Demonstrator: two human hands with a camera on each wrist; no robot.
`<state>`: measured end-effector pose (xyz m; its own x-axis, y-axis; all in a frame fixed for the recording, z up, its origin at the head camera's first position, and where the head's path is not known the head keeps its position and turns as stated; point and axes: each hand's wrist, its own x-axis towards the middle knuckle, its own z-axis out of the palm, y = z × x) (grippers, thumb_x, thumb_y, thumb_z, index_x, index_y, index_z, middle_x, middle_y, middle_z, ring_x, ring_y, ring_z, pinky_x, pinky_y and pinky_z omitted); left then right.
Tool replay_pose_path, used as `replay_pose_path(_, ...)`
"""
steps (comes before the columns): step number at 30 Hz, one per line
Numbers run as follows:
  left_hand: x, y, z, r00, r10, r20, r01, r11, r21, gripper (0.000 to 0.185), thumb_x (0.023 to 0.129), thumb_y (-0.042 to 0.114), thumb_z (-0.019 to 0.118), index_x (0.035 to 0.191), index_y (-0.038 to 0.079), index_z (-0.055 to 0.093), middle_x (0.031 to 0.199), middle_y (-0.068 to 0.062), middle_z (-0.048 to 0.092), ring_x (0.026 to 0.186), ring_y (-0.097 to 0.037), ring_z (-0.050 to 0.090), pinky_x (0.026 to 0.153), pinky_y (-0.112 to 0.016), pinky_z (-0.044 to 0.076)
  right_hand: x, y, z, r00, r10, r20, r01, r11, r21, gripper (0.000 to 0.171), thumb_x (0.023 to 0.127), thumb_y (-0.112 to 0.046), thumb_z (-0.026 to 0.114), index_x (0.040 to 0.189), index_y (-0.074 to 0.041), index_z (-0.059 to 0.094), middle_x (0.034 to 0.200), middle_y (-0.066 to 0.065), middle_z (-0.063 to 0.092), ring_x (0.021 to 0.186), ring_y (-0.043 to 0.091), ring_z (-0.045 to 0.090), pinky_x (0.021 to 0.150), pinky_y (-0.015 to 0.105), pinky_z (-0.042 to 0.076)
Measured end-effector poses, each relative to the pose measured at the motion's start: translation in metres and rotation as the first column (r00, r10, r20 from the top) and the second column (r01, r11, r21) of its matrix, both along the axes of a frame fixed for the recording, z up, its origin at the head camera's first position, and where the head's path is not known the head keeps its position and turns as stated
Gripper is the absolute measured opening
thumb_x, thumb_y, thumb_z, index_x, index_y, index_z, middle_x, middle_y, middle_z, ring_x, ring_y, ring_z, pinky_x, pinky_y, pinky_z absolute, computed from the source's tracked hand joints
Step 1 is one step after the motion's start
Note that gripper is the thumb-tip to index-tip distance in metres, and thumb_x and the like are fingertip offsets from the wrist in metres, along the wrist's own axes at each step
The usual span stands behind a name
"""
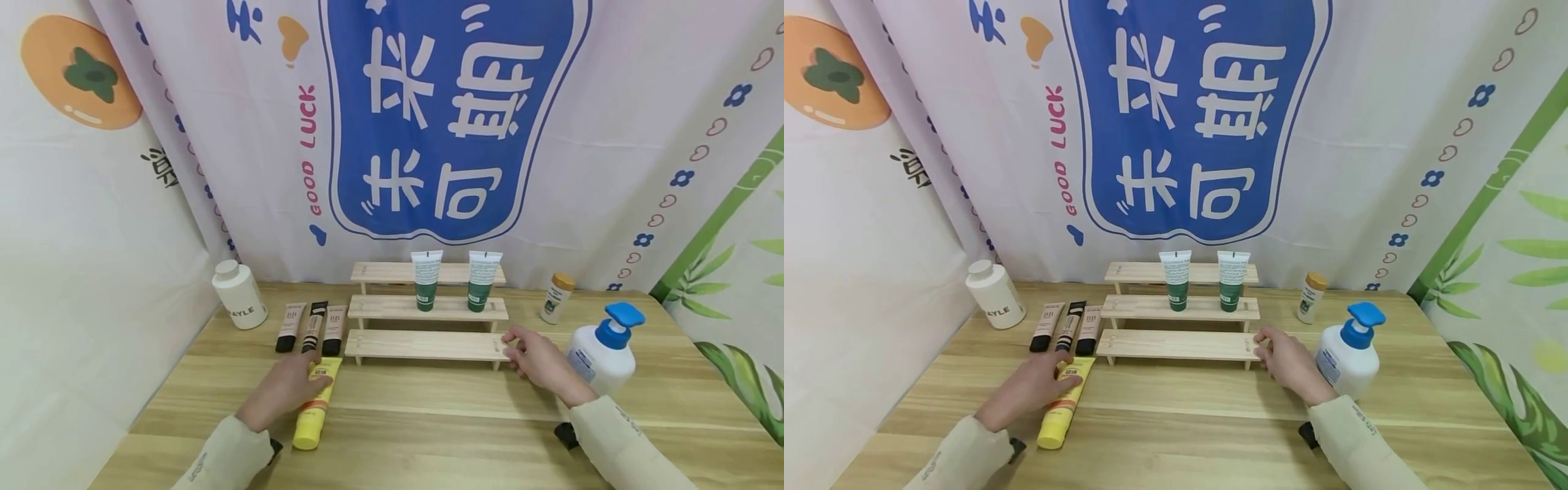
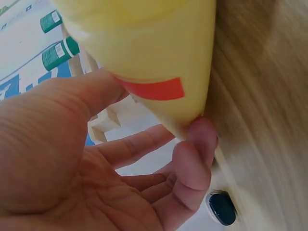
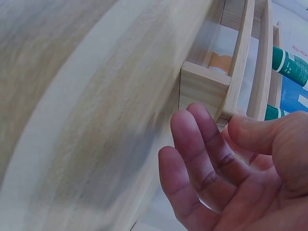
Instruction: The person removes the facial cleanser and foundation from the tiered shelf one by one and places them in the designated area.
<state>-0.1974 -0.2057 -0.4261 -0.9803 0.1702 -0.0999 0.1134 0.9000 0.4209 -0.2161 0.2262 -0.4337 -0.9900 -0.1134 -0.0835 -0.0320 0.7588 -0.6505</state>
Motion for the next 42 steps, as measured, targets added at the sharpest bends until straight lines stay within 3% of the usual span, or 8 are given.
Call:
replay_pose_path(3,0.0,0.0,0.005,1.0,0.003,-0.008,-0.004,1.0,-0.019,0.051,0.087,0.033,0.068,0.125,0.0,0.056,0.103,-0.013,0.063,0.085,-0.023,0.057,0.075,-0.045,0.049,0.0,0.0,0.001,1.0,-0.005,0.006,0.005,1.0,0.002,0.016,0.096,-0.008,0.055,0.112,-0.007,0.055,0.075,0.007,0.057,0.061,0.019,0.057,0.055,0.031,0.048)
replay_pose_path(10,-0.008,0.007,0.032,0.993,-0.036,-0.112,0.038,0.999,0.024,0.036,0.089,0.026,0.066,0.114,0.001,0.059,0.078,-0.003,0.058,0.063,-0.015,0.051,0.054,-0.031,0.045,0.0,-0.001,0.001,0.999,-0.024,0.027,0.023,1.0,0.011,0.016,0.096,-0.009,0.055,0.113,-0.008,0.055,0.076,0.006,0.058,0.062,0.018,0.056,0.055,0.03,0.048)
replay_pose_path(16,-0.023,0.036,0.066,0.961,-0.111,-0.252,0.133,0.988,0.075,0.026,0.09,0.023,0.064,0.108,0.005,0.064,0.085,-0.002,0.06,0.071,-0.014,0.055,0.06,-0.03,0.048,-0.002,0.0,0.001,0.999,-0.013,-0.047,0.018,0.995,0.097,0.015,0.094,-0.012,0.059,0.109,-0.009,0.058,0.086,0.003,0.059,0.069,0.016,0.055,0.06,0.033,0.046)
replay_pose_path(20,-0.034,0.062,0.083,0.938,-0.168,-0.305,0.207,0.973,0.102,0.02,0.091,0.022,0.063,0.104,0.007,0.064,0.081,0.001,0.059,0.069,-0.013,0.054,0.059,-0.028,0.047,-0.003,0.0,0.001,0.995,0.002,-0.103,0.011,0.992,0.126,0.013,0.091,-0.008,0.062,0.104,-0.008,0.061,0.09,0.002,0.06,0.075,0.016,0.054,0.066,0.035,0.046)
replay_pose_path(28,-0.056,0.102,0.092,0.899,-0.164,-0.407,0.251,0.953,0.169,0.028,0.089,0.018,0.066,0.116,0.013,0.06,0.093,0.001,0.059,0.079,-0.012,0.055,0.067,-0.027,0.05,-0.003,-0.003,0.002,0.991,0.02,-0.134,-0.006,0.995,0.101,0.012,0.089,-0.003,0.064,0.1,-0.005,0.061,0.088,0.003,0.06,0.075,0.016,0.054,0.067,0.035,0.048)
replay_pose_path(36,-0.072,0.133,0.098,0.82,-0.175,-0.546,0.328,0.924,0.198,0.049,0.087,0.019,0.07,0.132,0.017,0.052,0.121,-0.004,0.051,0.096,-0.02,0.055,0.075,-0.03,0.05,-0.004,-0.003,0.001,0.99,0.01,-0.139,0.003,0.996,0.092,0.013,0.089,-0.003,0.064,0.101,-0.005,0.062,0.089,0.003,0.06,0.076,0.016,0.054,0.069,0.036,0.048)
replay_pose_path(39,-0.076,0.141,0.098,0.812,-0.171,-0.558,0.331,0.923,0.198,0.049,0.087,0.019,0.07,0.132,0.018,0.051,0.123,-0.004,0.049,0.099,-0.022,0.055,0.08,-0.031,0.05,-0.004,-0.004,0.0,0.989,0.005,-0.15,0.008,0.996,0.09,0.013,0.088,-0.002,0.065,0.1,-0.005,0.062,0.09,0.003,0.06,0.076,0.016,0.054,0.069,0.036,0.048)
replay_pose_path(42,-0.079,0.146,0.096,0.819,-0.165,-0.55,0.326,0.922,0.208,0.048,0.087,0.019,0.07,0.131,0.019,0.052,0.122,-0.003,0.049,0.1,-0.023,0.054,0.08,-0.032,0.05,-0.004,-0.004,0.001,0.988,-0.01,-0.155,0.023,0.997,0.079,0.015,0.086,-0.002,0.066,0.101,-0.004,0.062,0.092,0.004,0.06,0.076,0.016,0.054,0.069,0.036,0.048)
